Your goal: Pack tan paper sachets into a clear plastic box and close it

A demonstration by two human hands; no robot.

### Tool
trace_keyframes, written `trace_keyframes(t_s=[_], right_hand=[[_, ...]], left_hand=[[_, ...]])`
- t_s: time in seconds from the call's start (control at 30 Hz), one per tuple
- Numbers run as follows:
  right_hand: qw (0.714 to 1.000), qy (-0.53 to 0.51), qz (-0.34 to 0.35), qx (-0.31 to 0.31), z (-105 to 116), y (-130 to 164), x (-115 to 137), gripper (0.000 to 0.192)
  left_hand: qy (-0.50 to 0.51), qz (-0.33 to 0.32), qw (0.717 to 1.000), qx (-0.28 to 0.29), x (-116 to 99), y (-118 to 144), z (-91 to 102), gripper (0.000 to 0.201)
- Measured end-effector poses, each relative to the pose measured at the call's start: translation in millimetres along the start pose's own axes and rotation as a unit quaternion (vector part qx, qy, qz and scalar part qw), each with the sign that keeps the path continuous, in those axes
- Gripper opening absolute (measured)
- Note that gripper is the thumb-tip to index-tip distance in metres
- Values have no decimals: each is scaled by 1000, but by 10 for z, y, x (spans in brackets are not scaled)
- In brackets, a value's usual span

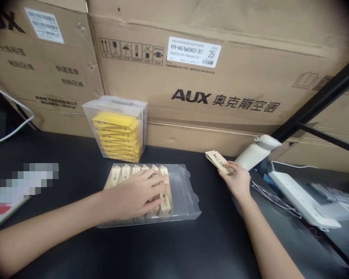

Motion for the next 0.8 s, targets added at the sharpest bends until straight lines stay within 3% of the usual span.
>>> trace_keyframes(t_s=[0.1,0.27,0.4,0.57,0.8], right_hand=[[992,-127,-12,-25,36,55,158,32],[937,-324,-128,14,109,94,354,33],[923,-339,-171,64,167,104,409,37],[876,-384,-226,184,161,113,448,33],[861,-361,-242,264,122,163,452,39]], left_hand=[[-2,-3,1000,-1,7,0,-8,30],[3,0,1000,-2,17,-10,0,30],[24,16,999,20,15,-10,21,32],[15,8,1000,9,23,-7,24,30],[-59,20,998,5,-39,-22,-52,28]])
Point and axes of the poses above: each hand's wrist, its own y-axis away from the middle knuckle, its own z-axis out of the back of the hand, x = y × z, the point moved 1 cm from there along -y, towards the middle knuckle, and after that the axes turned 10 degrees about -z, right-handed, at the moved point
